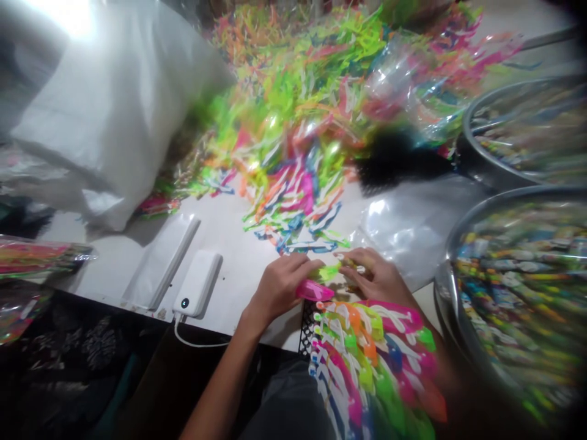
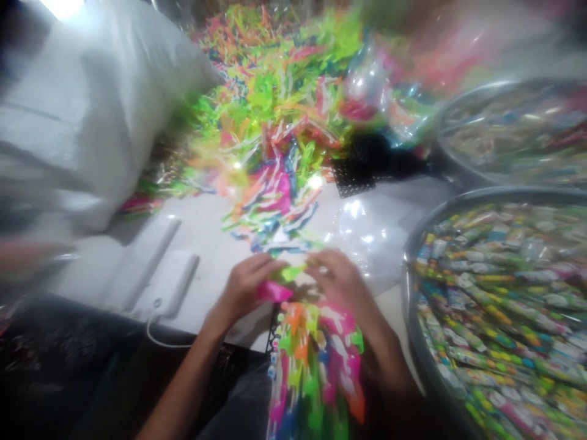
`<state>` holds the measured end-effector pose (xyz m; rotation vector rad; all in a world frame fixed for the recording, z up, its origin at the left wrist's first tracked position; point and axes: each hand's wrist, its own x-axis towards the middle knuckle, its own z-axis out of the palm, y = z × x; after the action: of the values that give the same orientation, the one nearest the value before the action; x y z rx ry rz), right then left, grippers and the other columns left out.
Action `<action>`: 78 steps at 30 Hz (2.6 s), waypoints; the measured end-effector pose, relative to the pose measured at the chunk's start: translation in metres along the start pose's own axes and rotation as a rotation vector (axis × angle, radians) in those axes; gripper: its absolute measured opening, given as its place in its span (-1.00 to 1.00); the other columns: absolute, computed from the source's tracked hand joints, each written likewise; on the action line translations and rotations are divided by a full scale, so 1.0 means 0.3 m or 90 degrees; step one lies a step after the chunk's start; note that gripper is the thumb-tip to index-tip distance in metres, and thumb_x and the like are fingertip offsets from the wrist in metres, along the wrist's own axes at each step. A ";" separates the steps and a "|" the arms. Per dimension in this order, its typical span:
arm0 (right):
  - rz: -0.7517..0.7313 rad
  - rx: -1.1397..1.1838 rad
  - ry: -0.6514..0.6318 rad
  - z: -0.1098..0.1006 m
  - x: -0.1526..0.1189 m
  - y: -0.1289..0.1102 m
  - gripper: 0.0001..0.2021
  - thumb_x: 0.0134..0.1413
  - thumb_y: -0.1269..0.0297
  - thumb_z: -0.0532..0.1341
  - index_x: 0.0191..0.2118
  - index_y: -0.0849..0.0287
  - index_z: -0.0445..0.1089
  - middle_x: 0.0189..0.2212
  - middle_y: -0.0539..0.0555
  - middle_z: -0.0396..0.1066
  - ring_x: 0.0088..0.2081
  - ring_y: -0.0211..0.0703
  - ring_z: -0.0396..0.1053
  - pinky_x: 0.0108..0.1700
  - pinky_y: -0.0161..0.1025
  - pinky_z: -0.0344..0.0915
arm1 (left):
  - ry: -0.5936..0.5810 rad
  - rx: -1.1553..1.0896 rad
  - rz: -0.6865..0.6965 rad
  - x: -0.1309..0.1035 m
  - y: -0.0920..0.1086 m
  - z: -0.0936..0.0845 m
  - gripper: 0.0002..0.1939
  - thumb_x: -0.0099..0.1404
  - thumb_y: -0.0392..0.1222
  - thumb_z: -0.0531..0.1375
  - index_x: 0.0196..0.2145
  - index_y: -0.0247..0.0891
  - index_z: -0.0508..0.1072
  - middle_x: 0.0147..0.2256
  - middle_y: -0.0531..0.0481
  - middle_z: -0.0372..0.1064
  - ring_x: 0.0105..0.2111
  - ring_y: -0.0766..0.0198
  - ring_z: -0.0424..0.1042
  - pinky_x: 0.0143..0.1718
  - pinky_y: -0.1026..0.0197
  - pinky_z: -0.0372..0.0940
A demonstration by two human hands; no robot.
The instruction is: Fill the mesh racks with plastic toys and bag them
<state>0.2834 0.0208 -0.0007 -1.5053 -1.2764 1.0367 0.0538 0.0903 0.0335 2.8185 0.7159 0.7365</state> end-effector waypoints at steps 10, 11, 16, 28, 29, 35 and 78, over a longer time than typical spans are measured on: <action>-0.005 0.019 0.002 0.006 0.011 0.048 -0.55 0.21 -0.13 0.32 0.10 -0.03 0.58 0.00 0.15 0.46 -0.12 -0.04 0.49 -0.28 -0.16 0.54 | -0.010 0.009 -0.009 -0.003 0.005 -0.005 -0.73 0.44 -0.17 0.24 0.07 -0.24 0.46 -0.24 -0.06 0.51 -0.28 0.19 0.49 -0.32 0.21 0.34; -0.023 0.009 0.004 0.006 0.013 0.051 -0.58 0.23 -0.11 0.31 0.09 -0.03 0.58 -0.01 0.15 0.47 -0.13 -0.04 0.49 -0.27 -0.16 0.54 | -0.010 0.008 -0.007 -0.003 0.004 -0.005 -0.72 0.44 -0.16 0.24 0.07 -0.24 0.46 -0.23 -0.07 0.51 -0.27 0.19 0.49 -0.31 0.20 0.34; -0.115 -0.062 0.047 0.008 0.013 0.060 -0.72 0.26 0.05 0.30 0.02 -0.04 0.60 -0.10 0.10 0.51 -0.14 -0.05 0.48 -0.15 -0.11 0.52 | -0.020 -0.003 -0.003 0.011 0.003 -0.008 -0.71 0.46 -0.09 0.21 0.05 -0.26 0.46 -0.23 -0.09 0.50 -0.27 0.16 0.50 -0.31 0.18 0.36; -0.113 -0.106 0.085 0.020 0.003 0.059 -0.73 0.35 0.10 0.24 0.06 0.00 0.54 -0.06 0.08 0.52 -0.03 -0.02 0.47 -0.01 -0.08 0.42 | -0.054 -0.004 -0.018 0.030 -0.002 0.013 -0.72 0.42 -0.16 0.23 0.04 -0.26 0.44 -0.23 -0.08 0.51 -0.30 0.13 0.49 -0.35 0.17 0.35; -0.114 -0.111 0.083 0.021 0.000 0.060 -0.73 0.36 0.10 0.23 0.07 0.00 0.53 -0.04 0.09 0.52 -0.02 -0.01 0.46 -0.01 -0.08 0.41 | -0.057 -0.006 -0.019 0.029 -0.003 0.014 -0.72 0.42 -0.14 0.23 0.04 -0.26 0.44 -0.23 -0.08 0.51 -0.31 0.14 0.49 -0.35 0.17 0.35; -0.160 -0.131 0.105 0.029 0.002 0.090 -0.77 0.36 0.13 0.24 0.05 -0.01 0.52 -0.06 0.08 0.51 -0.01 -0.02 0.46 0.04 -0.09 0.39 | -0.050 -0.007 -0.024 0.029 0.000 0.006 -0.72 0.43 -0.13 0.21 0.04 -0.26 0.44 -0.23 -0.09 0.51 -0.31 0.12 0.50 -0.34 0.17 0.34; 0.012 0.030 0.029 0.007 -0.030 -0.021 -0.69 0.23 -0.04 0.29 -0.08 0.02 0.62 -0.09 0.08 0.58 -0.15 -0.08 0.53 -0.25 -0.29 0.51 | -0.038 0.090 0.036 0.031 0.058 -0.065 -0.81 0.52 -0.27 0.10 0.02 -0.26 0.43 -0.27 0.00 0.50 -0.32 0.21 0.43 -0.36 0.16 0.26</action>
<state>0.2788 0.0126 0.0053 -1.4999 -1.1993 1.0320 0.0585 0.0798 0.0587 2.9852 0.7073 0.6310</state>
